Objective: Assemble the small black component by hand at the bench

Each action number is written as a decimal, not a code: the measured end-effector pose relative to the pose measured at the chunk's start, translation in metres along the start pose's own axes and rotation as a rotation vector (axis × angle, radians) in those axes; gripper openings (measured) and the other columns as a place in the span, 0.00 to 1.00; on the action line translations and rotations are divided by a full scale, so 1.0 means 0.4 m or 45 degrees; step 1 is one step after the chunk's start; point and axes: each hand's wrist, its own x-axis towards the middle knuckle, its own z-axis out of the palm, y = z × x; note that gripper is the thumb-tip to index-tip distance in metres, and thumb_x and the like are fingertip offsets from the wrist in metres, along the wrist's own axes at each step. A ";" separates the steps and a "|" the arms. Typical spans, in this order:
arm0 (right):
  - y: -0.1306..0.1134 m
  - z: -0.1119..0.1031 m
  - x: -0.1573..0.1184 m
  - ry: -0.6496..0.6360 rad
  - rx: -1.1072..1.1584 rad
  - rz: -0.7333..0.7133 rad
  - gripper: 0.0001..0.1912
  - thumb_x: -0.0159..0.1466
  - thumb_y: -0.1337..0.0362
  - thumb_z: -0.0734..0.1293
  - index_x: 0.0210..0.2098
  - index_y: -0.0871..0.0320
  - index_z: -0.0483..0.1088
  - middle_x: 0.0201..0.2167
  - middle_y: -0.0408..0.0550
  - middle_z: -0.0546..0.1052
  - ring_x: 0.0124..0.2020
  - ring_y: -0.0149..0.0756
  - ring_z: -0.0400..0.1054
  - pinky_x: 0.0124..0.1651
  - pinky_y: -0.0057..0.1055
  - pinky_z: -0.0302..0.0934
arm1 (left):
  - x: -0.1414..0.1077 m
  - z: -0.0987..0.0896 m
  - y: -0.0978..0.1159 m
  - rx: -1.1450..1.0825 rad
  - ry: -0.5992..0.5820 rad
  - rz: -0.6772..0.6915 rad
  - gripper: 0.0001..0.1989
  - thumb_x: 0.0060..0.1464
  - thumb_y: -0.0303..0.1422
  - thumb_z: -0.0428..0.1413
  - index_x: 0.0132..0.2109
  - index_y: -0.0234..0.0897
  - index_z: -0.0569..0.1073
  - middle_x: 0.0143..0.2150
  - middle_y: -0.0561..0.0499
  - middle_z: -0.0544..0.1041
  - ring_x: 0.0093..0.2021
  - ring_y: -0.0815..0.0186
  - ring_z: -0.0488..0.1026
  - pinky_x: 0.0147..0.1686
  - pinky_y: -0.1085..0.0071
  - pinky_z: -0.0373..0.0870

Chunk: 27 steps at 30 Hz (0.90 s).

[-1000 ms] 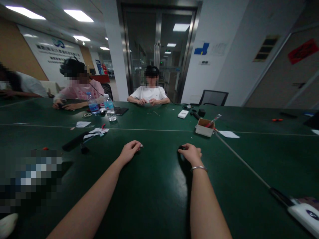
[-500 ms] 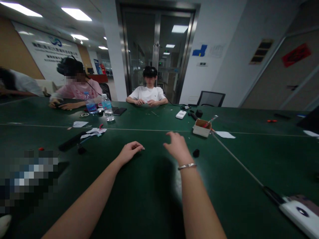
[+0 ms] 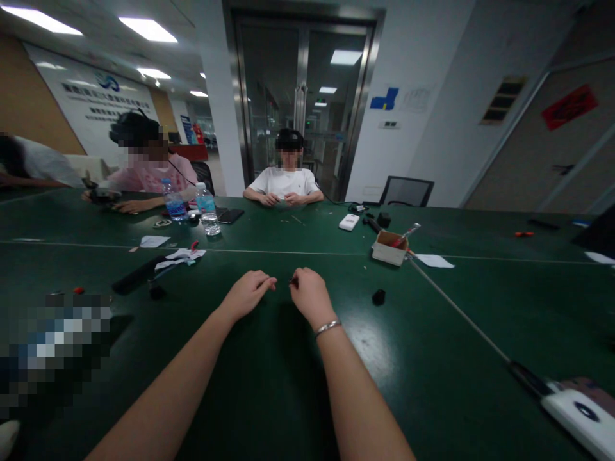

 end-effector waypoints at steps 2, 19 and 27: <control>0.086 -0.052 0.008 0.098 0.128 0.195 0.06 0.57 0.67 0.65 0.34 0.59 0.73 0.31 0.49 0.77 0.33 0.35 0.71 0.36 0.29 0.62 | -0.007 -0.053 -0.013 0.313 0.181 -0.141 0.17 0.57 0.45 0.48 0.40 0.41 0.77 0.46 0.45 0.74 0.50 0.53 0.65 0.50 0.55 0.60; 0.443 -0.181 -0.107 0.257 0.260 0.904 0.15 0.48 0.61 0.71 0.33 0.64 0.76 0.32 0.55 0.80 0.33 0.43 0.74 0.38 0.35 0.65 | -0.159 -0.286 -0.295 0.626 0.570 -1.135 0.24 0.56 0.41 0.43 0.54 0.35 0.71 0.53 0.33 0.68 0.54 0.41 0.64 0.47 0.48 0.64; 0.467 -0.172 -0.093 0.189 -0.169 0.795 0.11 0.48 0.60 0.69 0.30 0.60 0.76 0.31 0.54 0.80 0.34 0.45 0.74 0.34 0.34 0.63 | -0.137 -0.279 -0.312 0.543 0.372 -1.030 0.19 0.52 0.32 0.48 0.50 0.41 0.73 0.48 0.39 0.76 0.46 0.49 0.73 0.42 0.56 0.69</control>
